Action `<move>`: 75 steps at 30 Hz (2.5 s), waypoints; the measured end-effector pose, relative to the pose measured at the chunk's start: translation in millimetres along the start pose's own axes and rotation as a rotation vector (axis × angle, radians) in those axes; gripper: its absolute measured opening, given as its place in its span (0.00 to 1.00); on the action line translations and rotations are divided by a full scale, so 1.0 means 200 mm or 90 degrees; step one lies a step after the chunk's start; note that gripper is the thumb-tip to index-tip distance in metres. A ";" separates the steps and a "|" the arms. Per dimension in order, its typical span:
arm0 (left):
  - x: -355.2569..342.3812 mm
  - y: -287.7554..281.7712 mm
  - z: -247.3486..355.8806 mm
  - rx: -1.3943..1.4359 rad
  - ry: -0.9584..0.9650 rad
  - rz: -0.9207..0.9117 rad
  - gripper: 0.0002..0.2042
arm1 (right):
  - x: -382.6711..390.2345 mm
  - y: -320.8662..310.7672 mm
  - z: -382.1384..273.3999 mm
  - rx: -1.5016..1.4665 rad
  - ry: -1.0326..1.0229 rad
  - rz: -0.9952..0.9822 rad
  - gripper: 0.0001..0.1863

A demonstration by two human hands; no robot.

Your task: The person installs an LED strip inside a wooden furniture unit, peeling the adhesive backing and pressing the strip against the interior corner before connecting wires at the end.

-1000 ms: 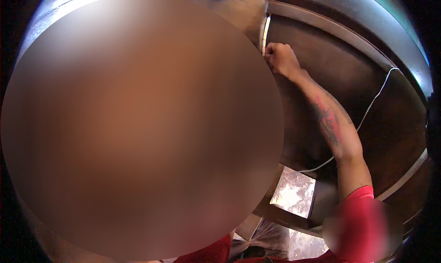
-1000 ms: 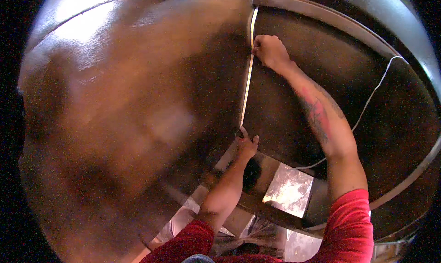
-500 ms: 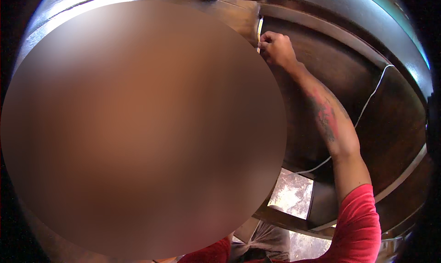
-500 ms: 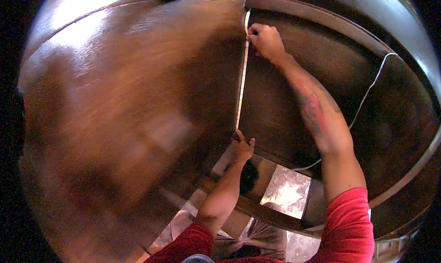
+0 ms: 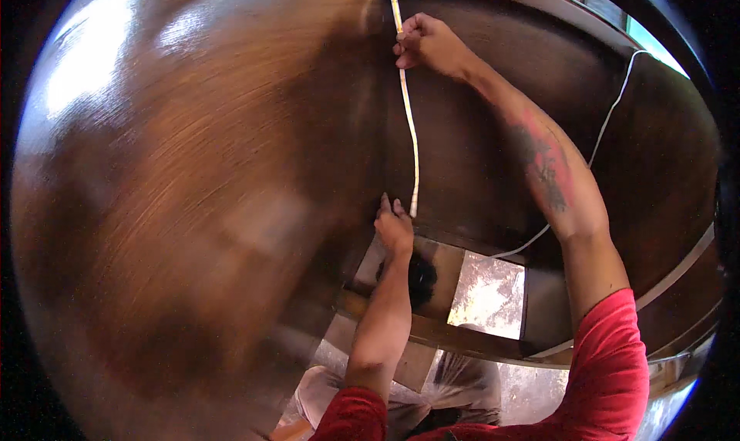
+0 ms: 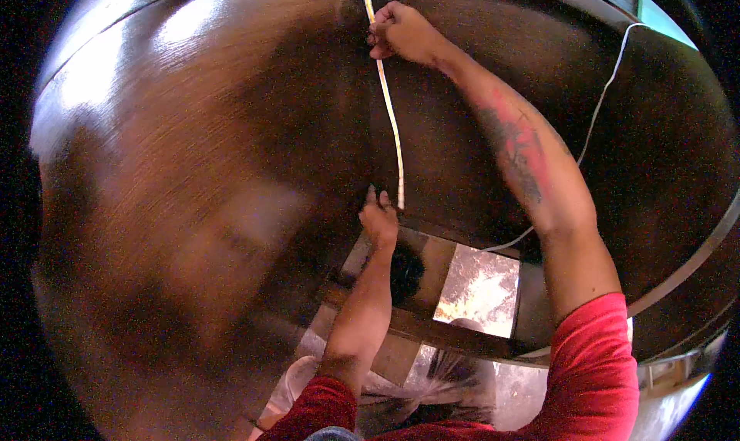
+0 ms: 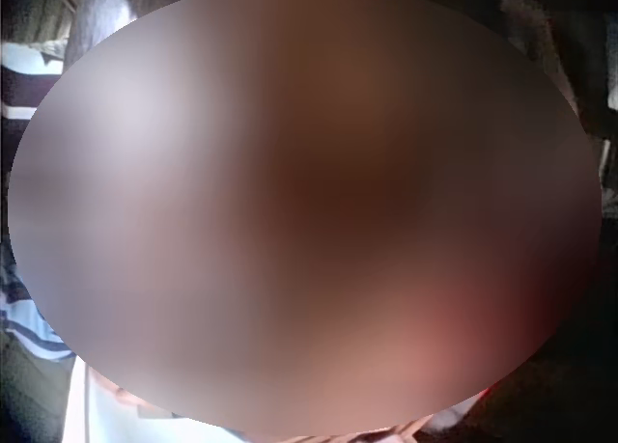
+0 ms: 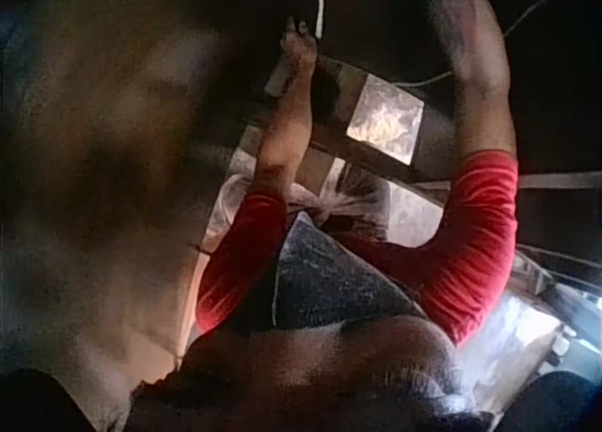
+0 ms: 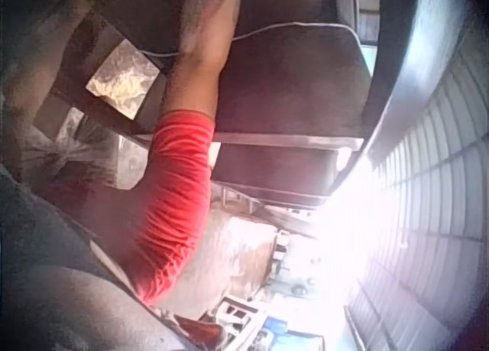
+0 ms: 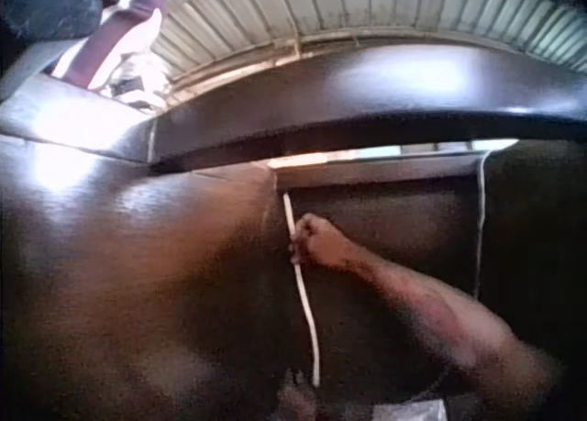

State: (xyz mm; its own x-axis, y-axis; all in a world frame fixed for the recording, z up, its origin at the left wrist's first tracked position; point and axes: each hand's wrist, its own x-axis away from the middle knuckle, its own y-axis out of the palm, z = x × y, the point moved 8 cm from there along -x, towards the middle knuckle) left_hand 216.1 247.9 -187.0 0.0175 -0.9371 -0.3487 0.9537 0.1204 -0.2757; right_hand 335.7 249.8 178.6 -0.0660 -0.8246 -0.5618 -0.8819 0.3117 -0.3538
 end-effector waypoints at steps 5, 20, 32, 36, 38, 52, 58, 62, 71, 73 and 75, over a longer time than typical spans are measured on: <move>-0.04 0.08 -0.02 0.055 0.093 -0.035 0.19 | -0.01 0.01 0.00 -0.017 -0.014 0.025 0.08; -0.11 0.06 -0.08 0.087 -0.008 -0.064 0.11 | 0.00 0.03 0.00 -0.023 -0.044 0.073 0.12; -0.05 0.03 -0.07 -0.089 0.011 0.019 0.05 | 0.07 0.07 -0.06 0.286 -0.047 0.149 0.11; -0.02 0.01 -0.08 -0.137 -0.089 0.047 0.08 | 0.05 0.10 -0.01 0.113 -0.018 0.127 0.08; -0.05 0.01 -0.14 -0.149 -0.044 0.053 0.08 | 0.05 0.11 -0.01 0.189 0.035 0.163 0.10; -0.03 0.05 -0.18 -0.006 -0.064 0.128 0.10 | 0.02 0.09 0.08 0.081 -0.068 0.131 0.16; -0.04 0.04 -0.20 0.064 -0.104 0.153 0.09 | 0.19 0.17 0.02 0.231 -0.288 0.254 0.30; -0.04 0.05 -0.18 0.014 -0.124 0.135 0.08 | 0.49 0.24 0.32 0.093 -0.263 0.444 0.35; -0.05 0.05 -0.25 0.029 -0.125 0.083 0.18 | 0.87 0.65 1.07 0.347 0.337 0.141 0.11; 0.00 0.09 -0.19 -0.005 -0.142 0.091 0.18 | 0.89 0.59 1.16 0.368 0.311 0.178 0.11; -0.01 0.12 -0.20 -0.042 -0.126 0.095 0.16 | 0.91 0.59 1.20 0.381 0.273 0.207 0.11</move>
State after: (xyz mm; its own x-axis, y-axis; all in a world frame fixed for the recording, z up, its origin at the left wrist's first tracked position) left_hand 226.1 265.5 -229.4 0.2215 -0.9524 -0.2094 0.9146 0.2774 -0.2941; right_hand 331.4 250.8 -145.2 -0.5577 -0.7203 -0.4125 -0.3953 0.6675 -0.6310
